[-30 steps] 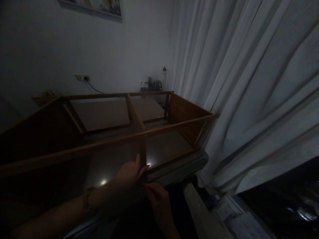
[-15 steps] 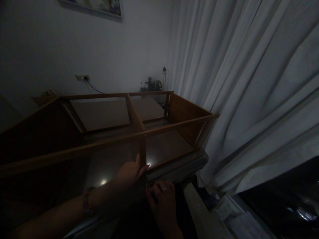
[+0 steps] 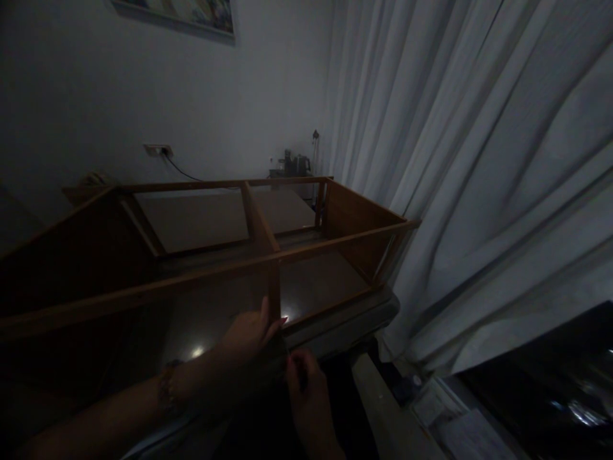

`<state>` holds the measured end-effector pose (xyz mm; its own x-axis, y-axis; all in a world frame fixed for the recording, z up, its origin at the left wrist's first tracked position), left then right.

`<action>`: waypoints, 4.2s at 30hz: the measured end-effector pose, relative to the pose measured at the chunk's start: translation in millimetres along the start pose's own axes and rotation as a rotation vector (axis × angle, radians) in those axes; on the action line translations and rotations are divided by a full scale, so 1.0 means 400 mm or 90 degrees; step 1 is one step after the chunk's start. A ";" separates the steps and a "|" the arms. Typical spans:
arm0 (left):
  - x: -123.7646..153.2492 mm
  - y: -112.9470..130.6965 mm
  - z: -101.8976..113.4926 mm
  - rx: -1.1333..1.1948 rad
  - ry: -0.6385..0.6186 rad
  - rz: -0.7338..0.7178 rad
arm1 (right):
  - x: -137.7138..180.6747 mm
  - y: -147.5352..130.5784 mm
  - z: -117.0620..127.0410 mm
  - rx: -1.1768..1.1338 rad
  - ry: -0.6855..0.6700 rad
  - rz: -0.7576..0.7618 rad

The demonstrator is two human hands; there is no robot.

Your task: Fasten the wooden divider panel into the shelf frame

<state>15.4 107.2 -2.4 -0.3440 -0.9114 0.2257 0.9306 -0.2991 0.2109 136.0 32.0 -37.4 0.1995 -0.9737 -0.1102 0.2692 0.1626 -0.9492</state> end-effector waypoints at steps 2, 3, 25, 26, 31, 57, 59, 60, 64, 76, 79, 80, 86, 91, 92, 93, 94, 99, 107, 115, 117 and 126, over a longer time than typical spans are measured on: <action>0.002 0.000 0.003 0.005 0.000 0.002 | -0.001 0.010 -0.004 -0.074 0.003 -0.017; 0.003 0.001 0.005 0.007 -0.001 0.001 | -0.003 0.014 -0.006 -0.108 0.004 -0.023; 0.003 0.001 0.007 -0.005 0.017 0.005 | -0.024 0.038 -0.015 -0.214 -0.013 -0.068; 0.003 0.001 0.007 -0.007 0.020 0.005 | -0.024 0.038 -0.015 -0.194 -0.018 -0.064; 0.000 0.000 -0.001 -0.009 -0.009 0.004 | -0.019 0.023 -0.012 -0.070 -0.051 -0.021; 0.019 0.013 0.027 0.060 -0.028 0.005 | -0.016 0.057 0.005 -0.214 0.000 -0.079; 0.018 0.011 0.026 0.061 -0.033 0.011 | -0.020 0.067 -0.006 -0.258 -0.014 -0.091; 0.017 0.010 0.024 0.058 -0.037 0.015 | -0.021 0.071 -0.010 -0.271 -0.014 -0.094; 0.014 0.008 0.020 0.058 -0.043 0.007 | -0.015 0.067 0.000 -0.215 0.012 -0.096; 0.004 0.002 0.004 -0.001 -0.004 0.006 | -0.016 0.026 0.020 -0.054 0.058 -0.021; 0.002 -0.001 0.003 -0.006 0.000 0.014 | -0.016 0.030 0.029 0.035 0.072 -0.031; 0.002 0.000 0.003 0.000 -0.003 0.010 | -0.015 0.029 0.033 0.059 0.081 -0.026; 0.003 0.004 0.006 -0.001 -0.004 0.004 | -0.010 -0.015 0.037 0.217 0.097 0.060; -0.001 -0.001 -0.002 -0.011 -0.009 0.011 | -0.006 -0.021 0.039 0.202 0.123 0.023; -0.001 0.000 -0.002 -0.011 -0.008 0.007 | -0.007 -0.017 0.037 0.189 0.122 0.011; -0.002 -0.001 -0.002 -0.011 -0.005 0.005 | -0.008 -0.012 0.035 0.172 0.122 0.002; -0.002 -0.001 -0.002 -0.010 -0.003 0.003 | -0.008 -0.006 0.033 0.155 0.122 -0.007; -0.001 0.002 0.002 0.003 0.005 -0.004 | -0.015 0.034 0.021 0.052 0.089 -0.054; 0.005 0.007 0.013 0.013 0.002 -0.002 | -0.029 0.053 -0.006 -0.149 0.025 -0.082; 0.010 0.011 0.013 0.032 -0.031 -0.005 | -0.031 0.051 0.000 -0.188 0.057 -0.061; 0.010 0.011 0.014 0.020 -0.025 -0.005 | -0.030 0.053 0.000 -0.171 0.058 -0.065; 0.010 0.010 0.013 0.019 -0.022 0.001 | -0.031 0.020 -0.004 -0.049 -0.029 -0.019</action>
<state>17.0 103.9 4.4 -0.3471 -0.9013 0.2591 0.9273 -0.2886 0.2383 134.2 45.1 -44.1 0.2354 -0.9694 -0.0691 0.2034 0.1186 -0.9719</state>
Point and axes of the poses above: each hand's wrist, its own x-axis away from the middle knuckle, its own z-axis out of the back of the hand, y = z × x, the point moved 9 cm from there along -x, towards the middle knuckle, and after that the axes turned 13 degrees about -y, right-handed, at the moved point
